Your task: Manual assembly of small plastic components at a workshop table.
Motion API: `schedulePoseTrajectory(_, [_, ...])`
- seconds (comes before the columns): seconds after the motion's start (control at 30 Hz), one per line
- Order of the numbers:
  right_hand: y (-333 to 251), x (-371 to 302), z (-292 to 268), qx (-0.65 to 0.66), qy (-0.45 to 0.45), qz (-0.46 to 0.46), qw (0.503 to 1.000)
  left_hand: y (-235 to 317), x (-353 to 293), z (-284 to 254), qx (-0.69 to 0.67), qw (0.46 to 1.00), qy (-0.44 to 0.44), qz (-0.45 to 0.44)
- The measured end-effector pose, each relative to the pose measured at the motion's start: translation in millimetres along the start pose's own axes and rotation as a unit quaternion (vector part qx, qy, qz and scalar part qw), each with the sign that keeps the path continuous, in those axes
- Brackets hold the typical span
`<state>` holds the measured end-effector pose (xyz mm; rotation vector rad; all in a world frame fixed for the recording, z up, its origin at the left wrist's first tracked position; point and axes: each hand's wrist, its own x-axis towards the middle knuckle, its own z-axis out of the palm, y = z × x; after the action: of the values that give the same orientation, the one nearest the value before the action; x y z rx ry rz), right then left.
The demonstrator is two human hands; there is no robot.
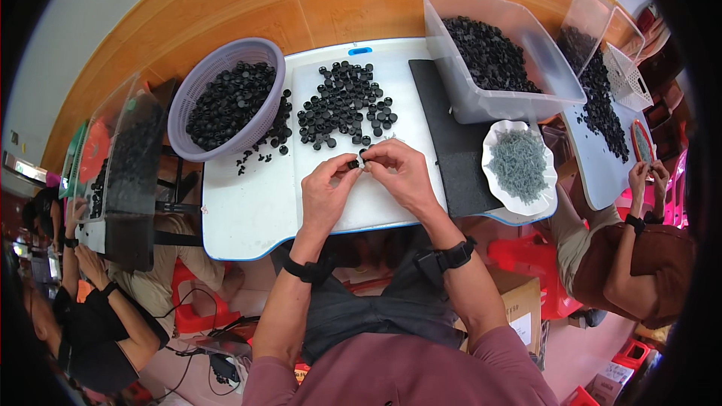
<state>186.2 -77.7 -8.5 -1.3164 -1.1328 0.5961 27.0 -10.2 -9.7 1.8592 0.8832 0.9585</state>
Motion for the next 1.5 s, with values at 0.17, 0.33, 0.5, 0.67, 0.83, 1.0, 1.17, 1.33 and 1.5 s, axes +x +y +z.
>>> schedulePoseTrajectory(0.17, [-0.9,-1.5,1.6,-0.014,0.015,-0.018,1.000,2.5,-0.6,-1.1,0.009,1.000,-0.009,-0.009])
schedulePoseTrajectory(0.33, [-1.2,-1.3,2.2,-0.014,0.024,-0.030,0.999,1.0,-1.3,-1.0,0.018,1.000,-0.015,-0.011])
schedulePoseTrajectory(0.5, [-2.4,-1.3,0.3,-0.028,-0.004,-0.021,0.999,6.3,-1.5,-1.0,0.008,1.000,-0.020,-0.013])
schedulePoseTrajectory(0.67, [-4.5,-0.9,-0.2,-0.029,-0.003,-0.035,0.999,6.7,-2.1,0.2,0.005,1.000,-0.022,-0.009])
schedulePoseTrajectory(0.83, [-2.4,-0.9,0.2,-0.026,-0.006,-0.032,0.999,4.5,-2.0,0.4,-0.005,1.000,-0.024,-0.009])
schedulePoseTrajectory(1.0, [-2.8,-2.5,0.1,-0.022,-0.006,-0.027,0.999,3.6,-1.3,1.5,-0.004,1.000,-0.017,0.007])
schedulePoseTrajectory(1.17, [-6.2,-2.8,-1.1,-0.023,0.008,-0.035,0.999,-1.0,-1.0,1.4,-0.013,1.000,-0.017,0.002])
schedulePoseTrajectory(1.33, [-7.3,-3.7,-0.9,-0.014,0.005,-0.015,1.000,1.8,-1.2,0.6,-0.016,1.000,-0.022,-0.004])
schedulePoseTrajectory(1.5, [-6.8,-3.7,0.3,-0.029,-0.002,-0.047,0.998,-0.8,-0.7,1.0,-0.014,1.000,-0.020,-0.001])
